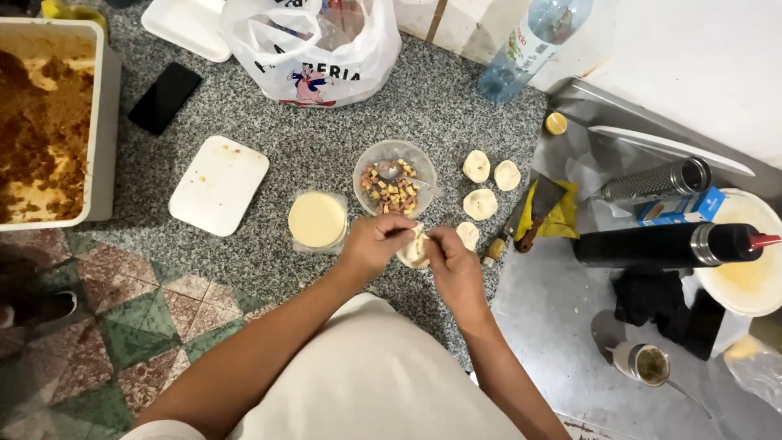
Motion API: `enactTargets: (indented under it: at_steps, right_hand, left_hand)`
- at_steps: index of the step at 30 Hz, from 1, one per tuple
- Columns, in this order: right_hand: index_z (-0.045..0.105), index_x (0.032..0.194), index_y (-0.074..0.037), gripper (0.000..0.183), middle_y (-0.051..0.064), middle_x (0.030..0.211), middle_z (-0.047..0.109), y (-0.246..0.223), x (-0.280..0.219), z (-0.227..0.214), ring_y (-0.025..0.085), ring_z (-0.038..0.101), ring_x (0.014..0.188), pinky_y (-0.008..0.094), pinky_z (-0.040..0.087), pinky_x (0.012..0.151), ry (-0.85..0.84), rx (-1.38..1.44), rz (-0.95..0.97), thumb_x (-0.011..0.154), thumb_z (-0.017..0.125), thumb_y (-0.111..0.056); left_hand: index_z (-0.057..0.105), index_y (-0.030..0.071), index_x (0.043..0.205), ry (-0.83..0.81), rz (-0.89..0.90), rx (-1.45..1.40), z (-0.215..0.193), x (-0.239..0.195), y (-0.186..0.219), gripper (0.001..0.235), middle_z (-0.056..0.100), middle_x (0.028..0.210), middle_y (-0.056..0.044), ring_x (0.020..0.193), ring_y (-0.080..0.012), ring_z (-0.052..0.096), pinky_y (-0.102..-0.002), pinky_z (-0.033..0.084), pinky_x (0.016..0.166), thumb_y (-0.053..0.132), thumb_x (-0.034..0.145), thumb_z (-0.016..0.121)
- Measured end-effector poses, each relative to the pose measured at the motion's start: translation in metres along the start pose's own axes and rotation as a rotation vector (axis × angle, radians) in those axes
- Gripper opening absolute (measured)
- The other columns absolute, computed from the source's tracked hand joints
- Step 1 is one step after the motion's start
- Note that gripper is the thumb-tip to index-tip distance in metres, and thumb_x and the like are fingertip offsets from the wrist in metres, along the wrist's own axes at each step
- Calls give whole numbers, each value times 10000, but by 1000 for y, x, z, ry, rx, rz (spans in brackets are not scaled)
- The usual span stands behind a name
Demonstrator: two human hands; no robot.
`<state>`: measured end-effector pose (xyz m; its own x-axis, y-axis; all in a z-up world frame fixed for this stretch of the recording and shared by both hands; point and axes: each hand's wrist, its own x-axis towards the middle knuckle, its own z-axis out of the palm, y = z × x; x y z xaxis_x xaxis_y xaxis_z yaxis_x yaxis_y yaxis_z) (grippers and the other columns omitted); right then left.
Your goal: Preparing pastries by filling dough discs with meat mixture and folding them
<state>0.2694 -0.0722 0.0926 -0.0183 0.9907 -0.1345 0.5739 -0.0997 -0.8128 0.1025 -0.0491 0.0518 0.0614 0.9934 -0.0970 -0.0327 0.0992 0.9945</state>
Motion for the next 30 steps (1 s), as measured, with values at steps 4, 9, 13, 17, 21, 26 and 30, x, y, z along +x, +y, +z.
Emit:
enactTargets:
  at_steps: [4, 9, 13, 17, 21, 26, 30]
  right_hand:
    - [754, 1080, -283, 134, 69, 908, 803, -3, 5, -5, 308, 771, 920, 428, 599, 793, -28, -144, 60, 965, 700, -325]
    - [705, 1183, -227, 225, 193, 975, 787, -17, 1, -10, 453, 730, 982, 553, 587, 825, -105, -114, 85, 967, 667, -277]
    - [718, 1128, -248, 198, 149, 967, 796, 10, 2, 6, 421, 736, 979, 549, 581, 840, -97, -164, 86, 958, 682, -342]
    - [720, 1118, -140, 177, 206, 952, 783, 29, 1, 14, 437, 748, 910, 539, 596, 737, -61, -38, 51, 978, 671, -236]
    - [667, 1106, -25, 138, 211, 931, 763, 48, 5, 13, 235, 700, 773, 379, 613, 649, 39, 275, 105, 1006, 641, -116]
    - [541, 1207, 48, 247, 208, 991, 683, 39, 8, 5, 232, 652, 827, 375, 625, 703, 132, 528, 129, 1046, 589, -133]
    - [549, 1296, 47, 344, 210, 994, 668, 43, 16, 7, 224, 655, 849, 376, 647, 724, 153, 620, 132, 1015, 653, -121]
  left_hand:
    - [808, 159, 1074, -68, 119, 270, -7, 1, -2, 149, 794, 981, -96, 954, -286, 757, -378, 589, 807, 175, 942, 741]
    - [763, 198, 1085, -208, 355, 538, -9, 4, -14, 152, 776, 1021, -65, 983, -300, 733, -418, 576, 860, 263, 972, 685]
    - [718, 179, 1087, -282, 456, 660, -8, 8, -29, 162, 745, 978, -93, 936, -338, 713, -450, 569, 819, 259, 984, 623]
    - [708, 148, 1081, -314, 467, 726, -3, 9, -42, 158, 738, 982, -103, 946, -336, 721, -442, 578, 822, 222, 967, 627]
    - [622, 81, 1264, -304, 138, 500, -5, 3, 15, 342, 692, 1174, -251, 1140, -467, 639, -557, 502, 960, 323, 1040, 533]
    - [481, 110, 1397, -350, -24, 511, -6, 7, 34, 404, 708, 1046, -206, 957, -438, 700, -527, 534, 803, 338, 1063, 488]
    - [477, 144, 1386, -421, -95, 473, -1, 29, 12, 333, 731, 1004, -182, 946, -410, 727, -507, 547, 782, 285, 1087, 437]
